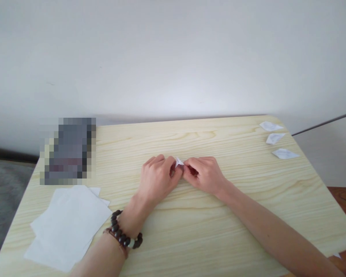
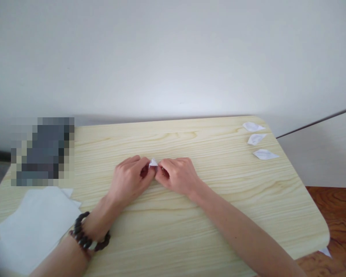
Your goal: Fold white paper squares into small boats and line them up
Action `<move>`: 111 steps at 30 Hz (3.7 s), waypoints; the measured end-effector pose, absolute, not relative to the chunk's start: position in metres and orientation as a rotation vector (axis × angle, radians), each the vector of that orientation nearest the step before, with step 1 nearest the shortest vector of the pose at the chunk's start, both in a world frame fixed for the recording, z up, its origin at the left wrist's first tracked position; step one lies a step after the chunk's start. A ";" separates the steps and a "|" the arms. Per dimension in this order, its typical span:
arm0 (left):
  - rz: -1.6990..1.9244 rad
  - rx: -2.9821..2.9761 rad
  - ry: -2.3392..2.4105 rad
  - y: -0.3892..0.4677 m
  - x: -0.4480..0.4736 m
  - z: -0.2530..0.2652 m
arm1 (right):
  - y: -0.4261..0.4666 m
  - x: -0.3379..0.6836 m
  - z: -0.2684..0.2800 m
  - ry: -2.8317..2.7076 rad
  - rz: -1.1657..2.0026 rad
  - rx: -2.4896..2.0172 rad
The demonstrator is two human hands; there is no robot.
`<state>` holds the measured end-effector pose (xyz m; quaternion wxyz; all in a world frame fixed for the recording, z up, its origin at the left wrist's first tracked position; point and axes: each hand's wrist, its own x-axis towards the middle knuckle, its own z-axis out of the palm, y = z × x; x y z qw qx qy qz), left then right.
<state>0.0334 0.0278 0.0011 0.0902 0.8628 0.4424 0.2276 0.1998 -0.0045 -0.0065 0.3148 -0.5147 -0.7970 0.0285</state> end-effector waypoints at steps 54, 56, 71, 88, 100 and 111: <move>0.827 2.863 1.098 0.030 0.029 0.001 | -0.008 0.204 -0.010 -2.133 -0.051 -1.445; 0.926 2.892 1.103 0.029 0.030 0.003 | -0.009 0.203 -0.009 -2.111 -0.116 -1.412; 0.758 2.306 1.061 0.030 0.027 0.004 | -0.007 0.206 -0.006 -1.981 0.271 -1.256; 0.903 2.054 0.890 0.030 0.027 0.004 | -0.001 0.212 0.000 -1.813 0.829 -1.287; 1.111 2.011 0.900 0.030 0.029 0.000 | 0.000 0.210 -0.008 -1.974 0.266 -1.304; 1.092 2.068 0.877 0.033 0.028 -0.002 | -0.003 0.209 -0.007 -1.928 0.277 -1.281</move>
